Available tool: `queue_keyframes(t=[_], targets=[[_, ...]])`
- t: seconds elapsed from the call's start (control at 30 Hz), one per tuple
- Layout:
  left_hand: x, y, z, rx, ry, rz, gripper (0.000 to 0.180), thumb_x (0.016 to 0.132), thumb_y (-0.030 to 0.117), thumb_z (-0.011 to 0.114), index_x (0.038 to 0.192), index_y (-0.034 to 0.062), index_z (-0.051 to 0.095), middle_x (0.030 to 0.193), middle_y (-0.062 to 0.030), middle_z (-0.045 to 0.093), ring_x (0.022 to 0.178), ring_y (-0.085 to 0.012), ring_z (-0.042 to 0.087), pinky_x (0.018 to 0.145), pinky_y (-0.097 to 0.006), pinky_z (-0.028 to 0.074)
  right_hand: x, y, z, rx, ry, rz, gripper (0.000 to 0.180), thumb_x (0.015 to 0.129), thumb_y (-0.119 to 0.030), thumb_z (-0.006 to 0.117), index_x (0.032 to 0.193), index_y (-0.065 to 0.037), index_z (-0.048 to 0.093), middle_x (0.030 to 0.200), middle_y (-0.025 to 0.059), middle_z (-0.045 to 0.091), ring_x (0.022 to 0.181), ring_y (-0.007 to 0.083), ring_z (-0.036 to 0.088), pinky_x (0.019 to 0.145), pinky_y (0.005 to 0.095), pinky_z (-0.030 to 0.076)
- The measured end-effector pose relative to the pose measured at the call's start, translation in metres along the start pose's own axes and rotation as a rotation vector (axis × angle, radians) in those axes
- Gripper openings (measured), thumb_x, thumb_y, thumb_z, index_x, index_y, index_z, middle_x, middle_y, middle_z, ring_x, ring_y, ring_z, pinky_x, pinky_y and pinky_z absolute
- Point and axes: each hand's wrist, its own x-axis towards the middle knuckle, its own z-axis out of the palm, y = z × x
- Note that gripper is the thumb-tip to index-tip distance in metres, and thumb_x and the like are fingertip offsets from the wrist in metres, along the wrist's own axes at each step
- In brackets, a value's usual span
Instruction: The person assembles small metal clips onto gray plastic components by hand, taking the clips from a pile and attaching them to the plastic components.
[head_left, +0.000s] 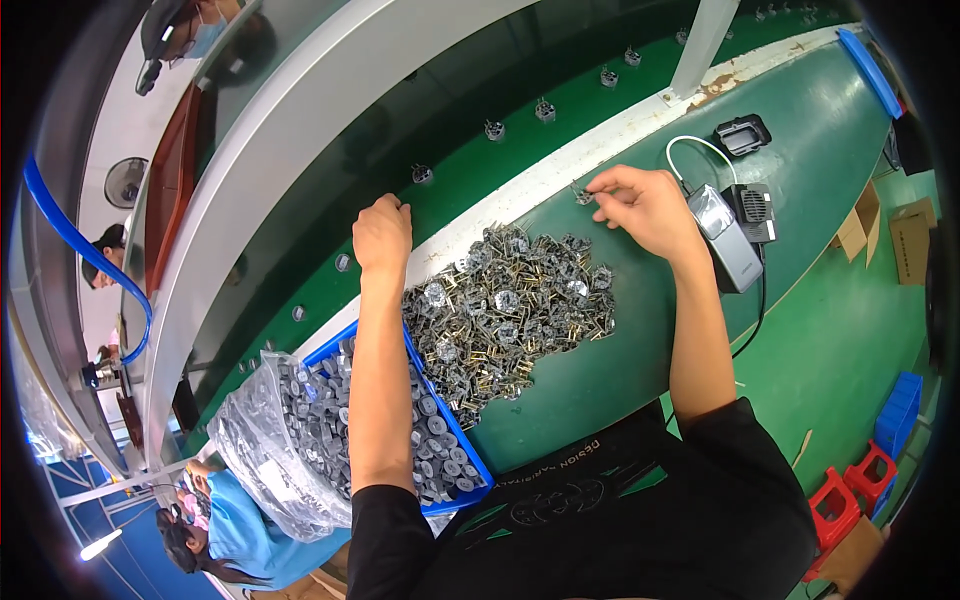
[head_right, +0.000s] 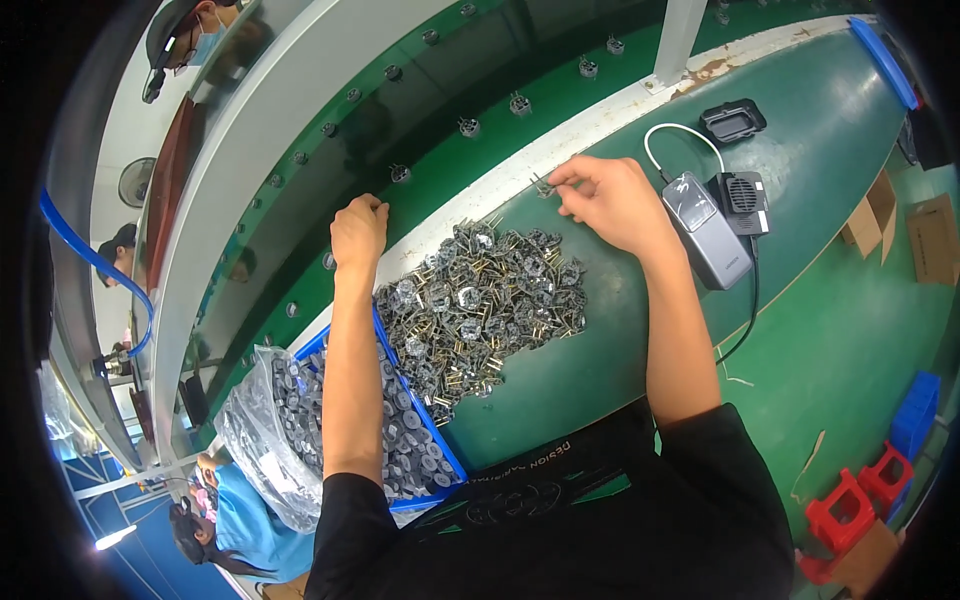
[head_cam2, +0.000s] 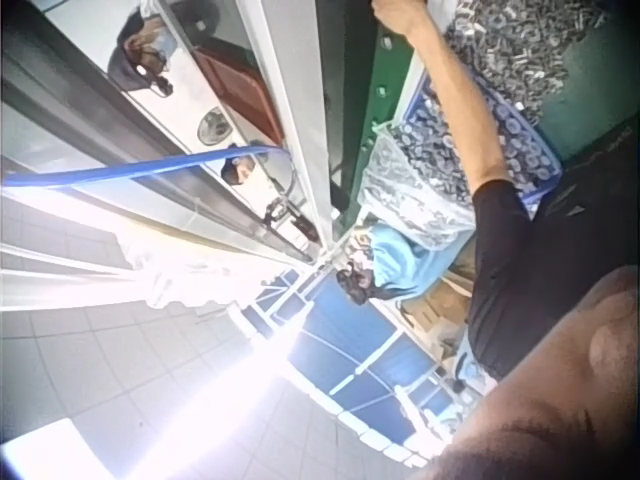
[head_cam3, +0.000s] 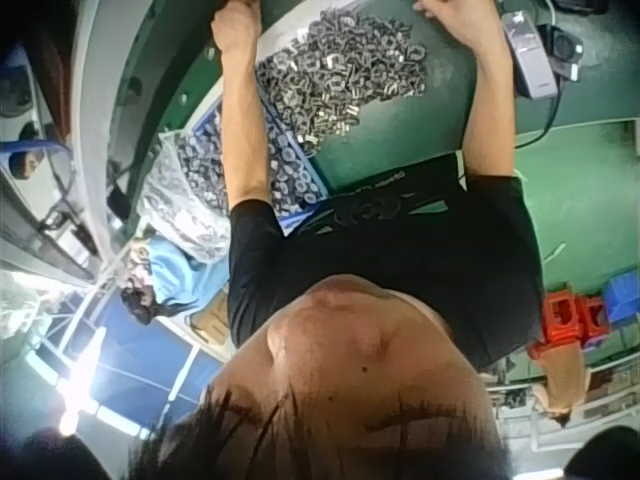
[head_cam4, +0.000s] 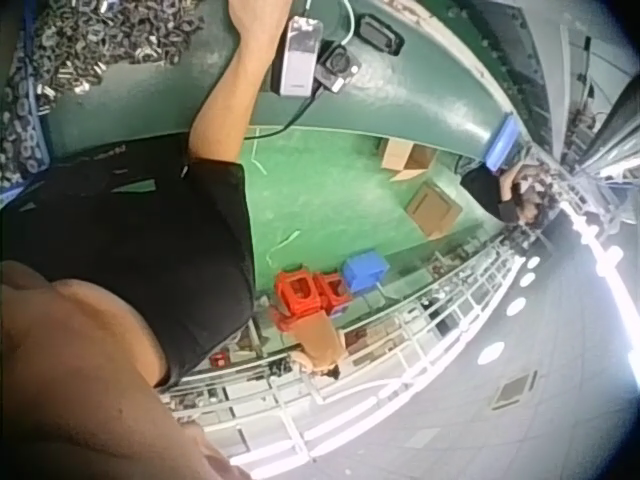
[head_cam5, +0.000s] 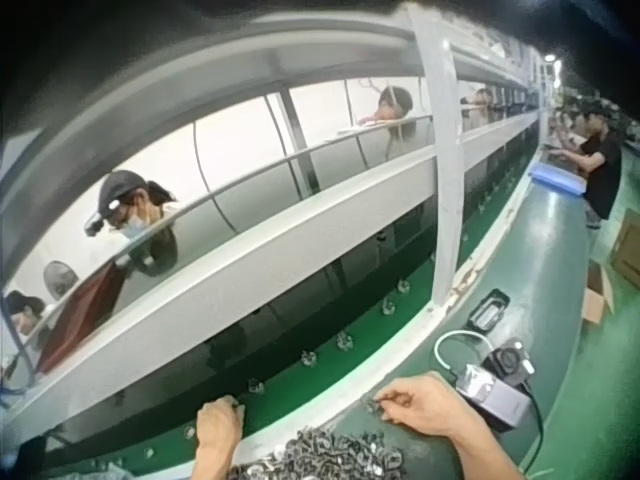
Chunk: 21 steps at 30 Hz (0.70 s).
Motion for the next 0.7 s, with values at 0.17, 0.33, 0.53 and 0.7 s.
queue_keyframes(t=[0.17,0.33,0.53,0.7], targets=[[-0.034,0.033,-0.037,-0.438,0.003,0.01,0.028,0.081,0.012,0.066,0.106,-0.0006,0.065,0.087,-0.0199,0.069,0.081,-0.0295,0.07,0.076,-0.037,0.055,0.002,0.005,0.009,0.144,-0.03,0.036,0.014,0.083,-0.005,0.068,0.094,0.003,0.068,0.076,0.0103,0.071,0.069,0.015,0.07,0.061,0.0264,0.055],[-0.091,0.044,-0.057,-0.853,-0.011,0.023,0.037,0.08,0.004,0.069,0.114,-0.002,0.059,0.097,-0.0118,0.067,0.083,-0.0185,0.067,0.074,-0.031,0.054,0.005,0.0,0.026,-0.138,0.064,-0.141,0.012,0.084,-0.007,0.067,0.095,-0.001,0.068,0.077,0.0076,0.066,0.068,0.0195,0.065,0.063,0.0318,0.052],[-0.143,0.05,-0.073,-1.137,-0.126,-0.039,0.033,0.08,0.0,0.07,0.112,0.0021,0.063,0.095,-0.0093,0.064,0.079,-0.0134,0.061,0.069,-0.027,0.054,0.012,0.015,0.042,-0.251,0.171,-0.214,0.019,0.088,-0.014,0.064,0.105,-0.005,0.067,0.088,0.0089,0.06,0.08,0.0277,0.06,0.074,0.0381,0.049],[-0.154,0.046,-0.081,-1.144,-0.031,0.031,0.036,0.078,-0.005,0.071,0.113,0.0024,0.065,0.093,-0.0055,0.057,0.076,-0.0094,0.057,0.066,-0.022,0.051,0.029,0.021,0.055,-0.278,0.163,-0.261,0.019,0.088,-0.018,0.065,0.102,-0.006,0.07,0.092,0.0099,0.06,0.084,0.0276,0.06,0.078,0.0395,0.049]])
